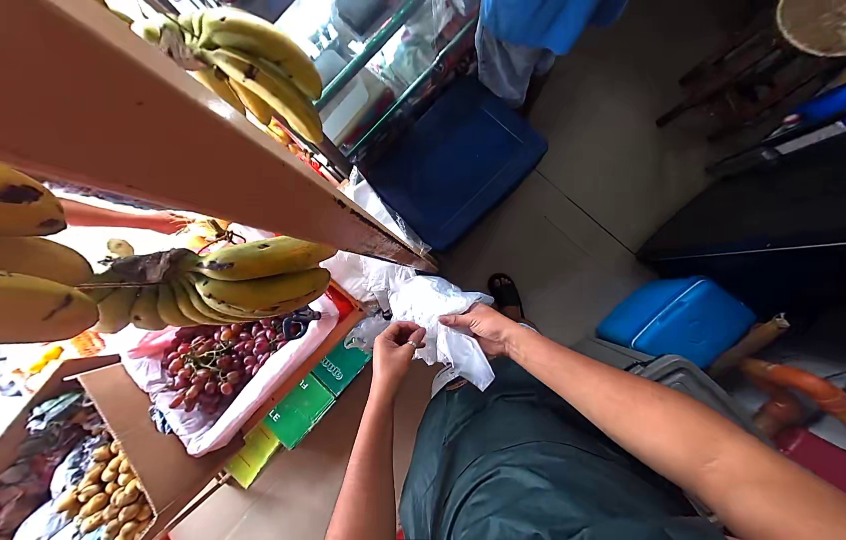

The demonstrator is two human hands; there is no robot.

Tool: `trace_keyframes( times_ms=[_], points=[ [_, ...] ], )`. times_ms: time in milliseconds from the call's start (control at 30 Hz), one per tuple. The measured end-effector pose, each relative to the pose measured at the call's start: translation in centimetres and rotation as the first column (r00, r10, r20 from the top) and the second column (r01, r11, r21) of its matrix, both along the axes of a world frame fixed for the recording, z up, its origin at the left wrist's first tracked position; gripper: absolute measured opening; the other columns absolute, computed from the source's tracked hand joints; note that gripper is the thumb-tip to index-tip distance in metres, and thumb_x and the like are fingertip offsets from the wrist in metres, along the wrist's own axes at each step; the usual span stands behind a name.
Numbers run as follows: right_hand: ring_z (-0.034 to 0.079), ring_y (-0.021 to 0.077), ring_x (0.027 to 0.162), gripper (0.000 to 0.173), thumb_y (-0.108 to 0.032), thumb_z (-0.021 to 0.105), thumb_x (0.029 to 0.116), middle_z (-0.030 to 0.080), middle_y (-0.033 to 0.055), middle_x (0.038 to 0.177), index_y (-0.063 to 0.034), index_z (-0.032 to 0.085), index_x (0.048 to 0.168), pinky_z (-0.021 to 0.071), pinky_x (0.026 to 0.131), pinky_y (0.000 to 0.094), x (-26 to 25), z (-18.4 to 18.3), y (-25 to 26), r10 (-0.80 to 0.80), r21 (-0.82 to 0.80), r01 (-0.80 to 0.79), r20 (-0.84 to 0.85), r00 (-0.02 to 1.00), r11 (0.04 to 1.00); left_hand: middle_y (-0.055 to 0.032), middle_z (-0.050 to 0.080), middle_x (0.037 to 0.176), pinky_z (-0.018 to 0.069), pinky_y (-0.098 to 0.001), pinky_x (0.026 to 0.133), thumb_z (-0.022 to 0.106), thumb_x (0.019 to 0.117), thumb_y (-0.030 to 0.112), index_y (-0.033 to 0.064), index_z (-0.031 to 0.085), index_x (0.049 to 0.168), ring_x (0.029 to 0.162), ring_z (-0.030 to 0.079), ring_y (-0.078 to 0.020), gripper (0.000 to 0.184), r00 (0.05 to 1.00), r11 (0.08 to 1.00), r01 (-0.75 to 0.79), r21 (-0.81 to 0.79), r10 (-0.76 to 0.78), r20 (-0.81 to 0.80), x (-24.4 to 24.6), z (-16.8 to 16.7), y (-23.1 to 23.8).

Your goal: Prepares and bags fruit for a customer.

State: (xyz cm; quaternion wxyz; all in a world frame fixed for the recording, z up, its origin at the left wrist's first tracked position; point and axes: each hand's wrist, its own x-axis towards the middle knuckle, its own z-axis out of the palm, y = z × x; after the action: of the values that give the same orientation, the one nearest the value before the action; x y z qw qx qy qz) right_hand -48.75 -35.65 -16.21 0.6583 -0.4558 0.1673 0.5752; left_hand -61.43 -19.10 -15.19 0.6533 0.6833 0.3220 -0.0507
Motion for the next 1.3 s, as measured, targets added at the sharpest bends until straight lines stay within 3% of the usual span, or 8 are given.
trace_keyframes(
  times_ms=[67, 333, 600, 800, 1000, 1100, 1200, 1300],
  points=[
    [0.073, 0.0210, 0.096, 0.048, -0.016, 0.080, 0.0881, 0.073, 0.0131, 0.107, 0.0020, 0.058, 0.127, 0.0614, 0.089, 0.0387, -0.1, 0.2, 0.2, 0.103, -0.048, -0.099, 0.068, 0.992, 0.994, -0.0149, 0.070, 0.109, 0.0649, -0.0428, 0.078, 0.075, 0.0915, 0.011, -0.0046, 0.058, 0.123, 0.091, 0.073, -0.0269, 0.039, 1.000, 0.991, 0.030, -0.134, -0.031, -0.003, -0.1, 0.8, -0.5],
    [0.071, 0.0190, 0.096, 0.035, -0.013, 0.069, 0.0962, 0.072, 0.0105, 0.108, 0.0009, 0.060, 0.126, 0.0602, 0.089, 0.0385, 1.3, 1.1, -1.1, 0.341, 0.077, -0.353, 0.134, 0.930, 0.933, -0.0095, 0.074, 0.081, 0.0616, -0.0339, 0.068, 0.072, 0.0926, 0.007, -0.0021, 0.074, 0.097, 0.071, 0.071, -0.0166, 0.011, 0.952, 0.959, -0.280, 0.051, 0.270, 0.143, -2.4, 0.7, 1.3],
    [0.067, 0.0260, 0.092, 0.052, -0.006, 0.044, 0.1023, 0.062, 0.0156, 0.120, -0.0172, 0.031, 0.152, 0.0582, 0.071, 0.0422, 0.5, -3.1, -0.6, 0.135, -0.289, -0.137, -0.028, 0.990, 0.947, -0.0064, 0.071, 0.093, 0.0614, -0.0404, 0.076, 0.033, 0.1056, 0.014, 0.0061, 0.056, 0.116, 0.086, 0.071, -0.0169, 0.027, 0.497, 0.502, -0.787, -0.358, 0.860, 0.114, -9.8, 7.5, 3.0],
    [0.064, 0.0238, 0.094, 0.028, -0.004, 0.045, 0.1008, 0.062, 0.0169, 0.109, 0.0028, 0.049, 0.128, 0.0570, 0.082, 0.0421, -2.2, -2.8, 15.5, -0.170, -0.081, 0.181, 0.133, 0.976, 0.980, -0.0095, 0.067, 0.116, 0.0622, -0.0378, 0.085, 0.074, 0.0814, 0.018, 0.0020, 0.040, 0.138, 0.101, 0.070, -0.0170, 0.068, 0.678, 0.700, -0.693, -0.172, 0.714, 0.176, -16.4, 9.3, 1.4],
    [0.061, 0.0234, 0.114, 0.042, -0.036, 0.031, 0.1092, 0.063, 0.0111, 0.125, -0.0109, 0.051, 0.136, 0.0530, 0.096, 0.0491, 1.7, -5.5, 23.7, -0.394, 0.324, 0.379, -0.023, 0.919, 0.867, -0.0112, 0.074, 0.099, 0.0617, -0.0356, 0.080, 0.060, 0.0921, 0.000, -0.0008, 0.063, 0.118, 0.087, 0.072, -0.0181, 0.026, 0.738, 0.760, -0.631, -0.155, 0.650, 0.183, -18.8, 8.1, -0.9],
    [0.056, 0.0243, 0.127, 0.039, -0.007, 0.057, 0.1013, 0.058, 0.0183, 0.137, 0.0020, 0.053, 0.139, 0.0488, 0.105, 0.0414, 2.0, -7.8, 24.3, -0.115, -0.115, 0.205, 0.529, 0.841, 0.972, -0.0124, 0.073, 0.100, 0.0609, -0.0352, 0.082, 0.052, 0.0940, -0.002, -0.0028, 0.064, 0.120, 0.089, 0.072, -0.0184, 0.029, 0.718, 0.729, -0.658, -0.188, 0.683, 0.133, -19.0, 7.2, -2.2],
    [0.048, 0.0357, 0.138, 0.060, -0.024, 0.074, 0.0917, 0.052, 0.0278, 0.144, 0.0057, 0.054, 0.140, 0.0386, 0.116, 0.0497, 2.8, -8.2, 24.4, 0.329, -0.518, 0.137, 0.702, 0.632, 0.844, -0.0131, 0.074, 0.099, 0.0616, -0.0366, 0.082, 0.061, 0.0994, 0.010, -0.0018, 0.067, 0.114, 0.088, 0.072, -0.0198, 0.019, 0.736, 0.736, -0.647, -0.202, 0.671, 0.087, -17.7, 6.9, -2.6],
    [0.055, 0.0251, 0.127, 0.048, -0.018, 0.059, 0.1023, 0.054, 0.0165, 0.140, -0.0029, 0.045, 0.145, 0.0510, 0.103, 0.0439, 2.4, -6.4, 24.0, -0.178, -0.183, 0.286, 0.452, 0.874, 0.941, -0.0076, 0.071, 0.106, 0.0596, -0.0352, 0.088, 0.063, 0.0990, 0.017, 0.0050, 0.075, 0.102, 0.097, 0.069, -0.0157, 0.017, 0.821, 0.822, -0.569, 0.019, 0.567, 0.075, -16.5, 6.7, -2.5]
  ],
)
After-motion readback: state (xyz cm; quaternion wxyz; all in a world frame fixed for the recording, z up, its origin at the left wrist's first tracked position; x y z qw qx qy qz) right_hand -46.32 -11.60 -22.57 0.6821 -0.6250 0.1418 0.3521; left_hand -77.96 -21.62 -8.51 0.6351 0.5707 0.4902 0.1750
